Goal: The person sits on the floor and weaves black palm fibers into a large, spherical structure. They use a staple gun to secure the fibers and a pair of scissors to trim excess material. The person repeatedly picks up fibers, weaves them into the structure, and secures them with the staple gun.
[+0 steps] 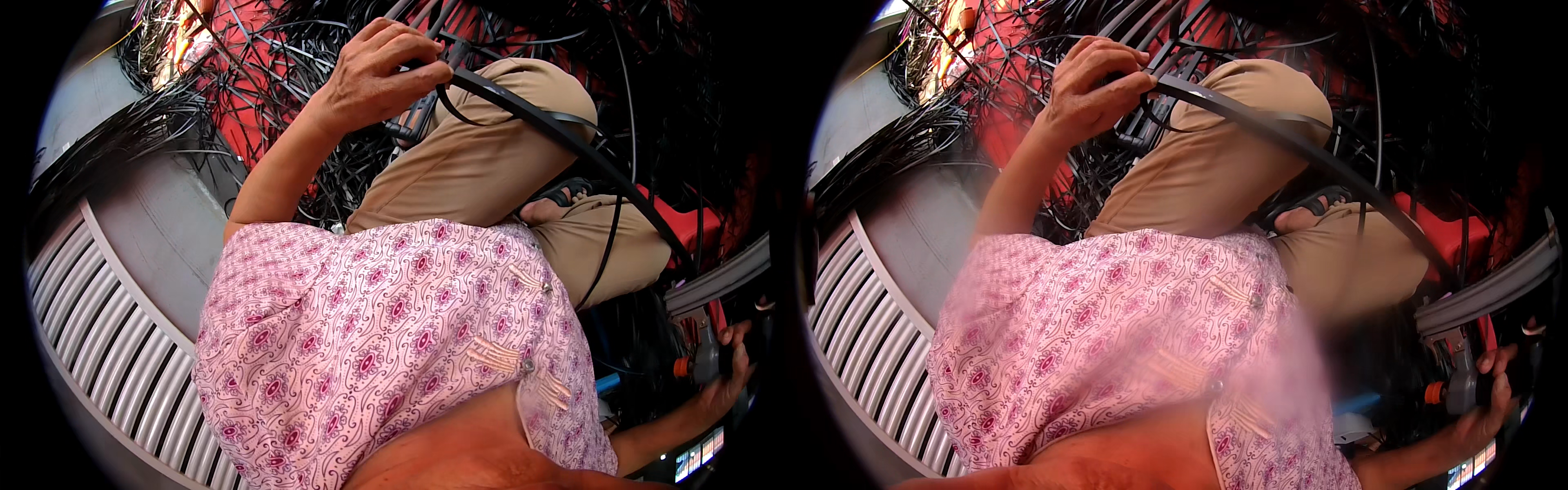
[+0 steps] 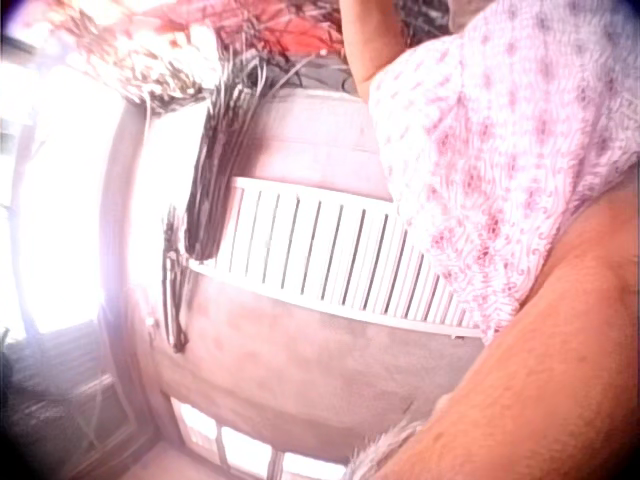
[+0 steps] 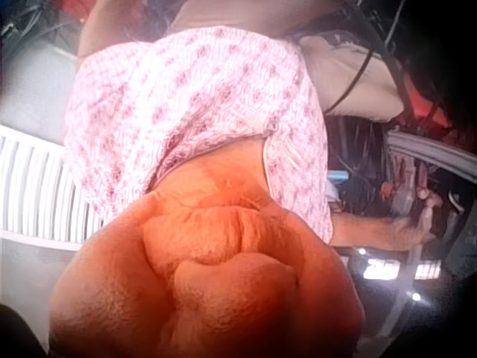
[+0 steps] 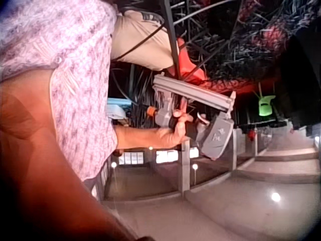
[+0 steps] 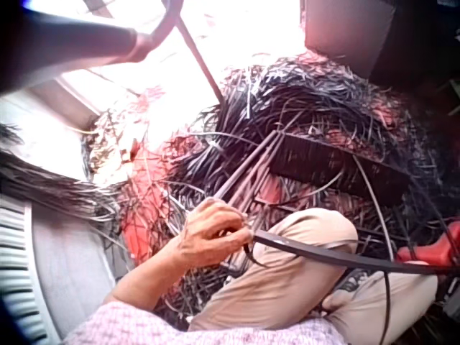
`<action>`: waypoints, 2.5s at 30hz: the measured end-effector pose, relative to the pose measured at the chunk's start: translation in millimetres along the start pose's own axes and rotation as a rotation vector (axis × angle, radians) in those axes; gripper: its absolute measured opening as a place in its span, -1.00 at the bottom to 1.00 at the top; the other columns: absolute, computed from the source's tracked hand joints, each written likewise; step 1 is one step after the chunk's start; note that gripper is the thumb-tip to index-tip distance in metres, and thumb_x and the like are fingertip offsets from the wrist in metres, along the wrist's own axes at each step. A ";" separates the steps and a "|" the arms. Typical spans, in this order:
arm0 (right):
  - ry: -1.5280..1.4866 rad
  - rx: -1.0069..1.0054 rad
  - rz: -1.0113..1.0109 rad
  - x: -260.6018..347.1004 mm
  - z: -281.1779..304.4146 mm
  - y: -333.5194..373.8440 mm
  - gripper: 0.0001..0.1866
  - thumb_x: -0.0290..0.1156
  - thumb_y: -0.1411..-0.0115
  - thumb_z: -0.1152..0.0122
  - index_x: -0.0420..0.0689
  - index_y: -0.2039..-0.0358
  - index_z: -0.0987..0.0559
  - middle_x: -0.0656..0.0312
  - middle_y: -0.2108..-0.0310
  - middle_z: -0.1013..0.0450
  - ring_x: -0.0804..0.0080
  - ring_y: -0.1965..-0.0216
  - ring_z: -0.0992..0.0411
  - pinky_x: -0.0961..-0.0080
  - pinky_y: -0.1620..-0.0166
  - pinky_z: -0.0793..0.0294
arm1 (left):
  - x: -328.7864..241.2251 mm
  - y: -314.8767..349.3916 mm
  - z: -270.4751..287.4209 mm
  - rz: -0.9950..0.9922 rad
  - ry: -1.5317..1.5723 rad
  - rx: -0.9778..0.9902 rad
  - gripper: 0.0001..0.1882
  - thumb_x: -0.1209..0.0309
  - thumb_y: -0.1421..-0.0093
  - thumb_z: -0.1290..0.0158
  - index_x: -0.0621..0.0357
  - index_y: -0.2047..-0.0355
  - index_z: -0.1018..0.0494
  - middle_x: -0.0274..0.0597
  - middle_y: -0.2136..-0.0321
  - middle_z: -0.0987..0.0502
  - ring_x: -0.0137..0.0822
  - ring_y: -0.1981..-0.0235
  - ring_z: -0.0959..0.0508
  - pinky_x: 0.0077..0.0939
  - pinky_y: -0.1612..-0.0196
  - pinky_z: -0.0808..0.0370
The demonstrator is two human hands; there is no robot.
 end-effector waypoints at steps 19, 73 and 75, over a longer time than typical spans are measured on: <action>0.523 0.641 -0.198 83.7 -290.5 -91.0 -0.21 -0.42 0.17 -0.34 -0.32 -0.14 -0.31 0.15 0.45 -0.46 0.49 0.58 -0.38 0.59 0.36 -0.43 | -8.9 -6.1 25.1 -0.133 -0.066 -0.150 -0.73 0.51 0.15 -0.34 -0.07 0.38 -0.62 -0.38 0.38 -0.48 -0.33 0.28 -0.63 -0.47 0.23 -0.53; -0.455 0.039 0.057 -44.4 80.4 -25.0 -0.49 -0.42 -0.27 -0.07 -0.43 -0.12 -0.19 0.06 0.13 -0.29 0.46 0.19 -0.29 0.51 0.05 -0.33 | -68.1 -101.2 -73.3 0.003 -0.100 0.270 -0.59 0.58 -0.01 -0.14 0.05 0.07 -0.53 -0.33 0.17 -0.59 -0.24 0.19 -0.54 -0.33 0.13 -0.44; -0.408 -0.068 0.136 -63.0 118.3 -6.6 -0.46 -0.46 -0.28 -0.03 -0.44 -0.19 -0.16 0.02 0.06 -0.30 0.42 0.13 -0.31 0.47 -0.01 -0.35 | -49.6 -111.0 -72.7 -0.020 -0.060 0.288 -0.57 0.57 0.00 -0.14 0.09 0.04 -0.52 -0.21 0.15 -0.59 -0.14 0.16 -0.53 -0.27 0.08 -0.44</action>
Point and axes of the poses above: each hand's wrist, its own y-axis away from the middle knuckle, its own z-axis out of the back of the hand, x = y × z, the point moved 3 cm from there along -y, towards the middle knuckle
